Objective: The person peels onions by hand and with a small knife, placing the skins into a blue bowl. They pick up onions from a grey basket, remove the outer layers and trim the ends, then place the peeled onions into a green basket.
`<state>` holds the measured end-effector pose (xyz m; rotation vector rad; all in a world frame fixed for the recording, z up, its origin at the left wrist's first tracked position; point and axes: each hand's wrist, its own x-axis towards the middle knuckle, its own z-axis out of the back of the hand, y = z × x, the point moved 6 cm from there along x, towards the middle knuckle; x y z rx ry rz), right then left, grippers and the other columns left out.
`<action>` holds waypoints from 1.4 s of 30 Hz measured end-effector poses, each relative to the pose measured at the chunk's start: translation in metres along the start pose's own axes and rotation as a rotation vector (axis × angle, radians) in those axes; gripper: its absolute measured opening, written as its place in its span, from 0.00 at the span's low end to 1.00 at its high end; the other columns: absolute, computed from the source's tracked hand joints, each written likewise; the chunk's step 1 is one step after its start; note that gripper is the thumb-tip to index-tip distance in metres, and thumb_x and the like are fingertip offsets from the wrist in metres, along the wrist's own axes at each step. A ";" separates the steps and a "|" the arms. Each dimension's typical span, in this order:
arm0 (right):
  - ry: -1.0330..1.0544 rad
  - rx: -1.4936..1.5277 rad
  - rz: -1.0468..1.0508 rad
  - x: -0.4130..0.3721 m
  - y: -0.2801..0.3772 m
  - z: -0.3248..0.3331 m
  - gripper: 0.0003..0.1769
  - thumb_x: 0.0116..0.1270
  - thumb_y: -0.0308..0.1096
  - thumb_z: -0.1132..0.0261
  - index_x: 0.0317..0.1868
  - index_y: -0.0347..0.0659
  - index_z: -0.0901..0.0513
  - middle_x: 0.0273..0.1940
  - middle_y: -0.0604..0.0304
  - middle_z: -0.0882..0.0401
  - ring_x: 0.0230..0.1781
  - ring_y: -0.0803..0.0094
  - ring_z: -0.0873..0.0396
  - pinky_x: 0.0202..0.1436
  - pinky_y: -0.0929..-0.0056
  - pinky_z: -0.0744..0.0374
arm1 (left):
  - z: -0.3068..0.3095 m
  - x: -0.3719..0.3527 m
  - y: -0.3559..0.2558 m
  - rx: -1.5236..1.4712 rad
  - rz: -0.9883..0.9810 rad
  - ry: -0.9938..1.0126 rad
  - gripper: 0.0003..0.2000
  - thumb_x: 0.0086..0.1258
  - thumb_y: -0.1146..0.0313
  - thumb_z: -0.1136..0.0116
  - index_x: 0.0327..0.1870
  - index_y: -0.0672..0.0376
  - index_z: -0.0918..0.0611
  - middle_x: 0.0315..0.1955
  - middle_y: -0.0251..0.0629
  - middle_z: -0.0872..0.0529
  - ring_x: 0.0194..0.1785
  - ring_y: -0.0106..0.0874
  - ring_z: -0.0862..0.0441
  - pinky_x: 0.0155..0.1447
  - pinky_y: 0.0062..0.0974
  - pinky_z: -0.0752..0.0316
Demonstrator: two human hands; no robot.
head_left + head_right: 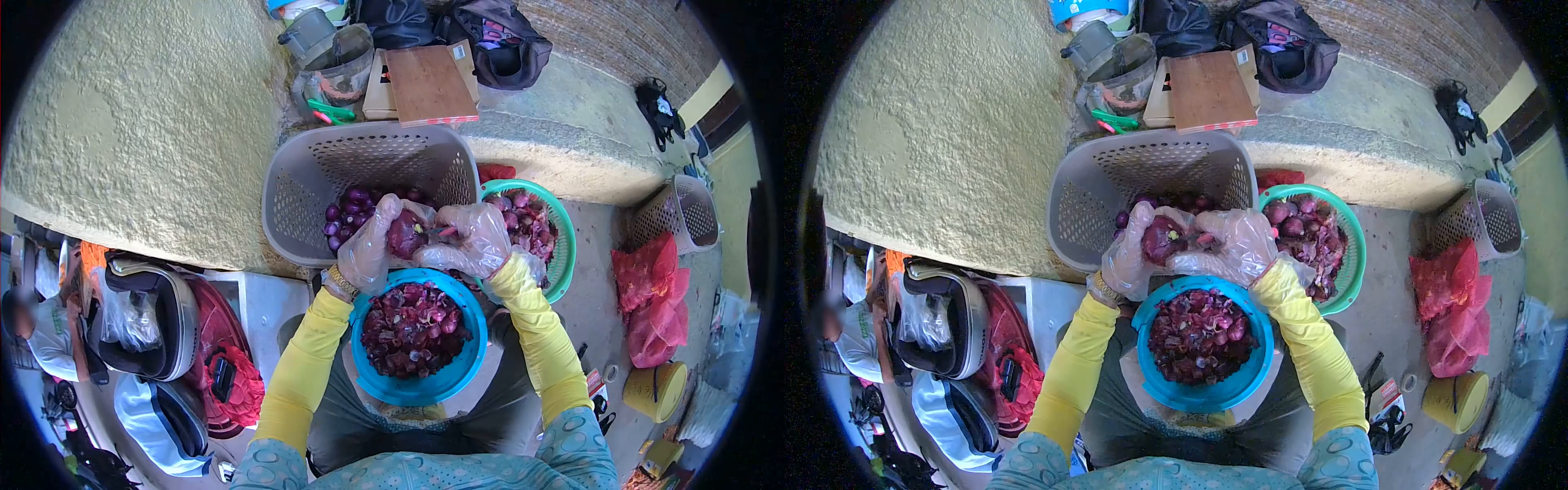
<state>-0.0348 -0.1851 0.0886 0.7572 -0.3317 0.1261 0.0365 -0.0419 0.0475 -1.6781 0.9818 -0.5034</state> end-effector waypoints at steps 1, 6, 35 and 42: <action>0.000 0.000 0.000 0.000 0.000 0.000 0.33 0.52 0.67 0.22 0.36 0.42 0.12 0.29 0.51 0.13 0.31 0.49 0.12 0.34 0.56 0.17 | 0.001 0.001 0.001 0.000 0.000 0.000 0.35 0.85 0.38 0.71 0.54 0.63 0.19 0.48 0.41 0.14 0.51 0.30 0.18 0.64 0.31 0.25; -0.001 -0.011 0.011 0.001 0.002 0.000 0.34 0.53 0.68 0.23 0.35 0.41 0.12 0.27 0.50 0.14 0.30 0.48 0.13 0.34 0.55 0.18 | 0.002 0.004 -0.004 0.147 -0.109 0.082 0.35 0.86 0.39 0.74 0.53 0.64 0.19 0.48 0.43 0.15 0.53 0.31 0.18 0.65 0.31 0.26; 0.028 -0.095 0.031 0.002 0.005 0.001 0.41 0.54 0.72 0.26 0.60 0.55 0.11 0.29 0.55 0.12 0.30 0.52 0.12 0.33 0.59 0.18 | 0.003 0.007 0.011 0.014 -0.006 0.025 0.34 0.87 0.42 0.71 0.57 0.65 0.18 0.52 0.42 0.16 0.56 0.30 0.20 0.68 0.31 0.28; 0.024 -0.078 0.031 0.002 0.005 0.001 0.40 0.55 0.72 0.26 0.62 0.57 0.12 0.30 0.57 0.11 0.30 0.53 0.11 0.34 0.59 0.17 | 0.000 0.003 0.003 0.033 0.020 0.002 0.33 0.88 0.43 0.71 0.57 0.66 0.19 0.52 0.42 0.15 0.56 0.30 0.20 0.68 0.31 0.28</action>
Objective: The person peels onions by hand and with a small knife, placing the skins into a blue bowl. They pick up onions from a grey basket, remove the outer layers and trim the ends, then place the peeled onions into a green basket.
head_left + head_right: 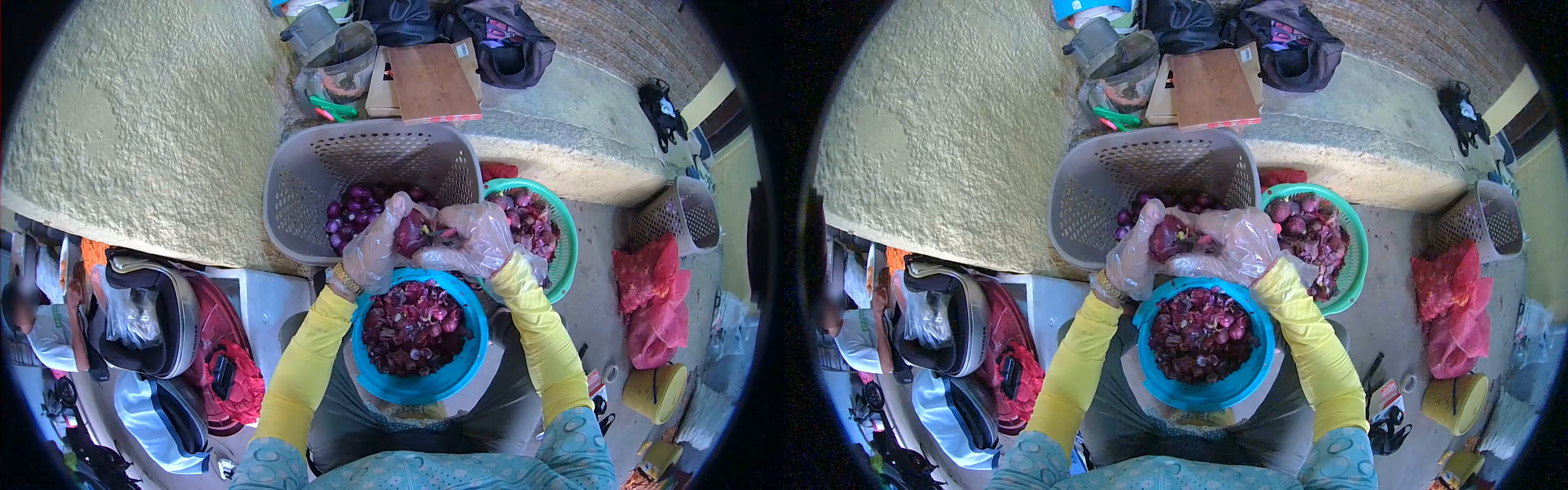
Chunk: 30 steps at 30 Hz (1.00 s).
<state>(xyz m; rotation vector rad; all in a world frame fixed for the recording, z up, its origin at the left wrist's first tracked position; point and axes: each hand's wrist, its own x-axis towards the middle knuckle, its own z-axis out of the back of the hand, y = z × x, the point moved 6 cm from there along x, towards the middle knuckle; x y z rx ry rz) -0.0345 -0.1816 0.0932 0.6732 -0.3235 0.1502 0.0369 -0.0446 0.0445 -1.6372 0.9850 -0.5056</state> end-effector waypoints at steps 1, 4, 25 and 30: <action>0.000 0.000 0.000 0.000 0.000 0.000 0.40 0.55 0.72 0.26 0.62 0.57 0.12 0.30 0.57 0.11 0.30 0.53 0.11 0.34 0.59 0.17 | 0.003 0.001 0.003 0.001 0.000 0.000 0.33 0.88 0.43 0.71 0.57 0.66 0.19 0.52 0.42 0.15 0.56 0.30 0.20 0.68 0.31 0.28; 0.012 -0.006 0.008 0.000 0.002 -0.002 0.39 0.57 0.71 0.27 0.62 0.56 0.12 0.29 0.57 0.11 0.29 0.53 0.12 0.34 0.58 0.17 | 0.004 -0.001 -0.004 0.180 -0.099 0.048 0.32 0.89 0.47 0.73 0.58 0.67 0.19 0.51 0.46 0.15 0.56 0.33 0.18 0.69 0.31 0.28; -0.030 -0.021 0.032 -0.004 -0.004 -0.007 0.33 0.52 0.65 0.21 0.32 0.39 0.12 0.22 0.52 0.17 0.24 0.52 0.14 0.29 0.60 0.18 | 0.008 0.002 -0.001 0.089 -0.075 -0.003 0.32 0.88 0.45 0.74 0.54 0.64 0.19 0.49 0.43 0.15 0.55 0.33 0.19 0.69 0.33 0.29; -0.042 -0.001 0.003 -0.001 0.004 -0.007 0.34 0.50 0.65 0.19 0.34 0.39 0.12 0.23 0.51 0.16 0.25 0.52 0.13 0.30 0.58 0.18 | -0.003 -0.013 -0.022 0.595 -0.637 0.039 0.27 0.89 0.49 0.67 0.58 0.65 0.21 0.51 0.46 0.16 0.55 0.35 0.18 0.68 0.33 0.27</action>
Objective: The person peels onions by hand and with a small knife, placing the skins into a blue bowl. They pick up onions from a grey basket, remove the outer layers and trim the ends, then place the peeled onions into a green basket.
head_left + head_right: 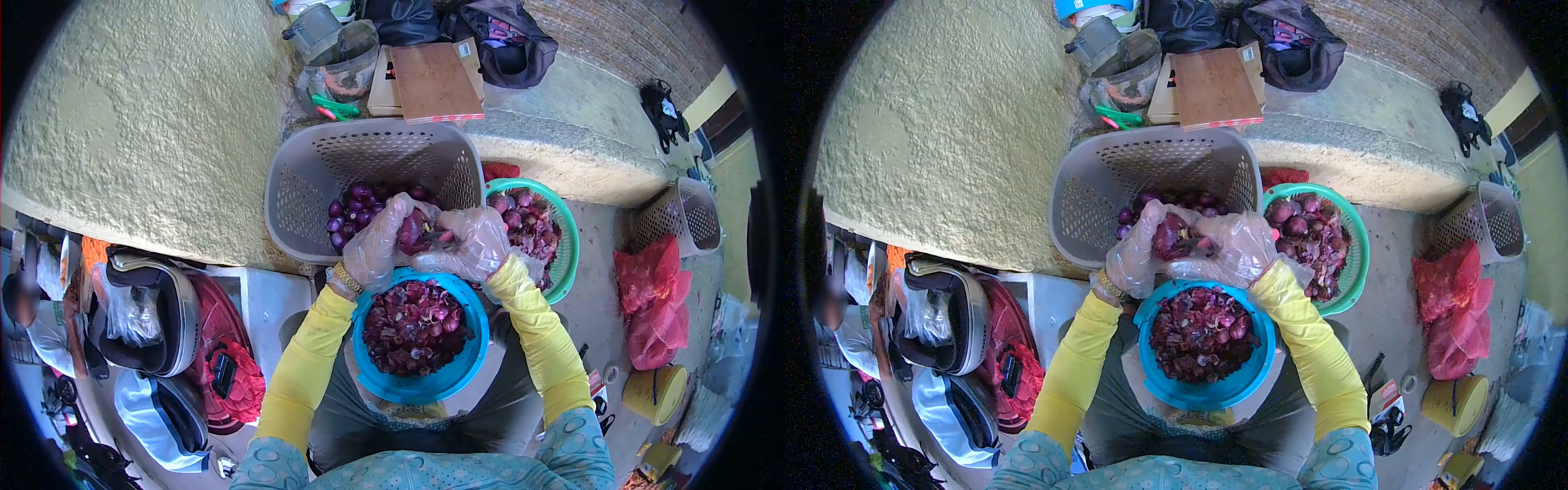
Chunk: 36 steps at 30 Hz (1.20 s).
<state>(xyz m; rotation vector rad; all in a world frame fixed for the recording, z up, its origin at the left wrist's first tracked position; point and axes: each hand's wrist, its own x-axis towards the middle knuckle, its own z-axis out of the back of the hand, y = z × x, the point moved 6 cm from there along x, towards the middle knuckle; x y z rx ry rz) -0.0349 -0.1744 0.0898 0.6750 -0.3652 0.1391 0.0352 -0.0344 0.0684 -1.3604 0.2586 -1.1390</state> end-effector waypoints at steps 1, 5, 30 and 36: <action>-0.001 -0.001 -0.001 -0.001 -0.002 -0.001 0.34 0.50 0.65 0.19 0.34 0.39 0.12 0.23 0.51 0.16 0.25 0.52 0.13 0.30 0.58 0.18 | 0.000 -0.001 0.007 -0.001 -0.001 0.001 0.27 0.89 0.49 0.67 0.58 0.65 0.21 0.51 0.46 0.16 0.55 0.35 0.18 0.68 0.33 0.27; 0.005 -0.056 -0.007 -0.003 -0.006 -0.007 0.31 0.53 0.64 0.21 0.33 0.40 0.11 0.23 0.52 0.15 0.25 0.51 0.13 0.30 0.57 0.18 | -0.007 -0.014 0.056 -0.153 0.211 0.019 0.18 0.87 0.58 0.55 0.61 0.66 0.26 0.52 0.50 0.17 0.55 0.42 0.17 0.65 0.36 0.24; 0.741 -0.246 0.046 -0.055 0.004 -0.078 0.41 0.66 0.77 0.43 0.31 0.43 0.11 0.24 0.52 0.15 0.30 0.48 0.14 0.37 0.49 0.17 | 0.007 0.002 0.030 -1.004 0.573 -0.314 0.33 0.85 0.40 0.59 0.63 0.69 0.24 0.59 0.51 0.20 0.63 0.46 0.18 0.72 0.50 0.23; 0.952 -0.390 0.094 -0.064 -0.002 -0.102 0.42 0.64 0.79 0.42 0.24 0.45 0.11 0.18 0.56 0.18 0.28 0.55 0.14 0.38 0.54 0.18 | 0.007 0.004 0.029 -1.043 0.533 -0.282 0.32 0.85 0.41 0.58 0.61 0.68 0.23 0.60 0.49 0.21 0.62 0.44 0.18 0.72 0.54 0.23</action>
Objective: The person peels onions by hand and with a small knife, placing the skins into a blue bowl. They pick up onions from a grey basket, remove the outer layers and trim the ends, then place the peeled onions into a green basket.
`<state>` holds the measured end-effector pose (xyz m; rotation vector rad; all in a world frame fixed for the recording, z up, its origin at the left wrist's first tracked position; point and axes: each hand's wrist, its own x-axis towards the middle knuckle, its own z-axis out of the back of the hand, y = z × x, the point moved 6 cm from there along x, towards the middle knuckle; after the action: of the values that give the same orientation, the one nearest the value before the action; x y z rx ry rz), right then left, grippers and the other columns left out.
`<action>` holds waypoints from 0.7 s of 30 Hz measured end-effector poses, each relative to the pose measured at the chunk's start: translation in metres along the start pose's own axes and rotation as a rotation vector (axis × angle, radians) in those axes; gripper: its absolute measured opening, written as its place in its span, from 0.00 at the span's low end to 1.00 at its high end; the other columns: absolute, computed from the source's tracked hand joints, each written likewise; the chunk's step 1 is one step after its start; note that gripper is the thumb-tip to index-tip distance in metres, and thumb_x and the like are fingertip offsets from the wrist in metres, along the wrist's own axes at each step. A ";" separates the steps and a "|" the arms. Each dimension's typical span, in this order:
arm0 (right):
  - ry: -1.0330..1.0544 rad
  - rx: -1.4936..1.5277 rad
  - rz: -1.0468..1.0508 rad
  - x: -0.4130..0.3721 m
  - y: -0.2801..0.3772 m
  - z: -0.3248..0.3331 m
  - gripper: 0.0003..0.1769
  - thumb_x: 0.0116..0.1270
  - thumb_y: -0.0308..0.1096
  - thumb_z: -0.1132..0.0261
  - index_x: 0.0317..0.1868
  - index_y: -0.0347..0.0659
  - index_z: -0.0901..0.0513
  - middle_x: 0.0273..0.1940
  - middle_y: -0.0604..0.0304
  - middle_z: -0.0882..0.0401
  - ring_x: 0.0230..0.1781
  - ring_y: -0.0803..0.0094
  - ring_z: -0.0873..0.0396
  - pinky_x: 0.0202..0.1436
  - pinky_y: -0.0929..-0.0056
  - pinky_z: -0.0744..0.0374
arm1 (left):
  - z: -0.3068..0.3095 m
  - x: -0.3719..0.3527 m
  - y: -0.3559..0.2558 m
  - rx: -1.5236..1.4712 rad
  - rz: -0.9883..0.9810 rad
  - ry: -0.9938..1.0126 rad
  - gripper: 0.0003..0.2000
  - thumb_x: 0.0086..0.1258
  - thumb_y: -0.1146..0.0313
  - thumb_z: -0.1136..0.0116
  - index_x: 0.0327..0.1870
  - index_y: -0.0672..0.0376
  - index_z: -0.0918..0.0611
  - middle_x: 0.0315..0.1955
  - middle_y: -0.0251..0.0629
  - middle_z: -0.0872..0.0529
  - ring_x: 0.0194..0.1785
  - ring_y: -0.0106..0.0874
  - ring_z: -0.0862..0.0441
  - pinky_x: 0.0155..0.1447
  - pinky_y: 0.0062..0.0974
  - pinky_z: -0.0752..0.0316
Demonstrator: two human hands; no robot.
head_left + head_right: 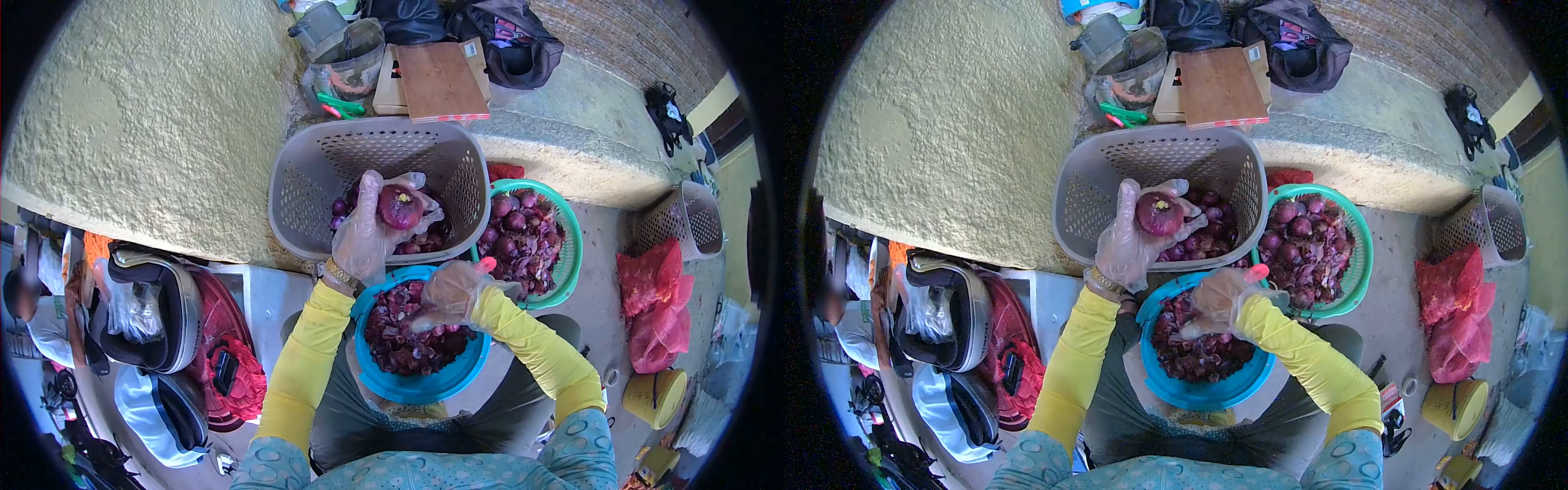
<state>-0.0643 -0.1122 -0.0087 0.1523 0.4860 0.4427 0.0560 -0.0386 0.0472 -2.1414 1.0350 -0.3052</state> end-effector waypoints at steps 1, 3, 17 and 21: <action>0.001 -0.001 0.001 -0.001 0.000 0.005 0.42 0.64 0.79 0.42 0.24 0.45 0.11 0.18 0.56 0.18 0.28 0.55 0.14 0.38 0.54 0.18 | -0.002 -0.001 -0.001 0.003 0.004 0.008 0.31 0.85 0.42 0.58 0.61 0.68 0.23 0.59 0.49 0.21 0.61 0.44 0.18 0.72 0.55 0.23; 0.085 0.042 -0.067 -0.005 -0.003 0.015 0.43 0.57 0.80 0.36 0.27 0.42 0.11 0.21 0.53 0.18 0.26 0.53 0.15 0.36 0.54 0.18 | -0.001 0.000 0.002 -0.016 -0.011 -0.010 0.32 0.85 0.42 0.60 0.61 0.68 0.23 0.57 0.50 0.20 0.62 0.44 0.18 0.72 0.55 0.24; -0.867 0.442 -0.131 -0.041 -0.055 0.083 0.35 0.52 0.72 0.24 0.32 0.44 0.11 0.23 0.49 0.17 0.26 0.45 0.16 0.31 0.52 0.20 | -0.002 -0.007 0.011 0.432 0.222 0.009 0.36 0.81 0.32 0.60 0.52 0.63 0.16 0.46 0.40 0.14 0.51 0.30 0.17 0.61 0.31 0.22; -0.858 0.516 -0.118 -0.045 -0.046 0.093 0.36 0.53 0.71 0.24 0.45 0.47 0.08 0.25 0.50 0.15 0.27 0.46 0.15 0.31 0.53 0.19 | -0.006 -0.006 0.011 0.548 0.157 0.066 0.35 0.82 0.34 0.60 0.52 0.63 0.16 0.47 0.40 0.14 0.52 0.29 0.18 0.63 0.30 0.24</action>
<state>-0.0376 -0.1772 0.0802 0.7705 -0.2490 0.0969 0.0431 -0.0419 0.0438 -1.5602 1.0097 -0.5201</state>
